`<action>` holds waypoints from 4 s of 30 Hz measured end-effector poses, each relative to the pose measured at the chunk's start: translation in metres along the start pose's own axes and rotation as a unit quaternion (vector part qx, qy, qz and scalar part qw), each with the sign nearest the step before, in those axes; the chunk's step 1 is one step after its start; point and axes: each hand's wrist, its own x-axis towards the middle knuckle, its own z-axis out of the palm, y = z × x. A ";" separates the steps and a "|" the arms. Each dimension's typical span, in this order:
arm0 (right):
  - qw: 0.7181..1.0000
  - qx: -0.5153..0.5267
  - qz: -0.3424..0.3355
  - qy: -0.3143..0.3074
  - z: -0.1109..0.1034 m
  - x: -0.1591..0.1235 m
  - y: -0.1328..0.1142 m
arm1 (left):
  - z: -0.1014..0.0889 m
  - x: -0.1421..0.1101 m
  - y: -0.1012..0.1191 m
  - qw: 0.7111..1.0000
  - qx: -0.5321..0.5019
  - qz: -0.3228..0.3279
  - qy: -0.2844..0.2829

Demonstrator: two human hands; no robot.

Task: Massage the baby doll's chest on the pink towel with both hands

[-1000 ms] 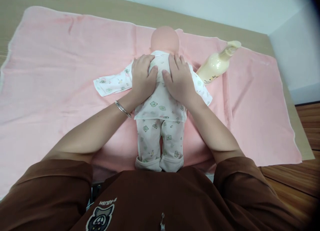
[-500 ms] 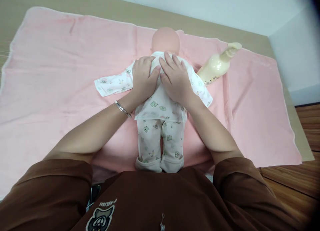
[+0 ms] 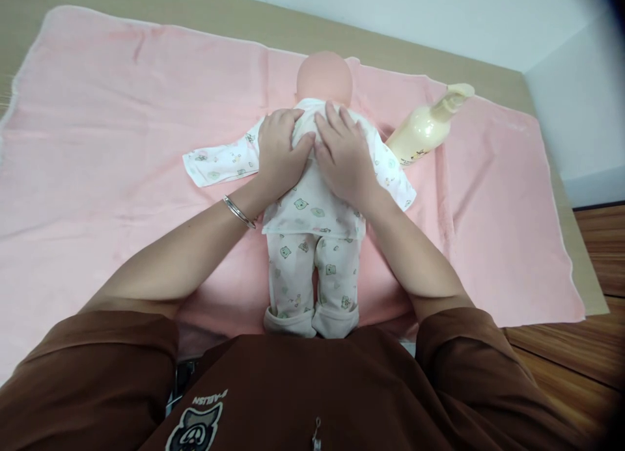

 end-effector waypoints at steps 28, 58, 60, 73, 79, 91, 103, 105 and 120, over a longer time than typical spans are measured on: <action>0.997 -0.060 0.044 0.010 0.000 -0.017 -0.016 | -0.001 0.014 -0.005 0.996 -0.019 -0.083 -0.017; 0.997 -0.012 0.067 -0.036 -0.009 0.015 0.016 | -0.009 -0.019 0.036 0.995 0.027 0.037 -0.084; 0.997 -0.031 0.053 -0.047 -0.009 0.008 0.012 | -0.012 -0.011 0.035 0.992 0.063 0.031 -0.107; 0.998 -0.031 0.015 -0.048 -0.017 0.000 0.005 | -0.012 -0.002 0.021 0.988 0.098 0.045 -0.107; 0.998 -0.011 0.040 -0.048 -0.004 0.017 0.027 | -0.014 -0.014 0.031 0.987 0.057 0.057 -0.136; 0.999 -0.033 0.010 0.004 -0.005 -0.010 -0.005 | -0.010 0.007 0.014 0.988 0.117 0.015 -0.100; 0.996 0.013 0.092 0.001 -0.003 0.018 0.019 | -0.007 0.013 0.006 0.983 0.094 -0.070 -0.138; 0.996 -0.003 0.086 0.007 -0.001 0.018 0.020 | -0.008 0.011 0.008 0.985 0.095 -0.071 -0.128; 0.997 0.006 0.080 0.014 0.010 0.023 0.032 | -0.006 0.005 0.011 0.993 0.035 -0.020 -0.115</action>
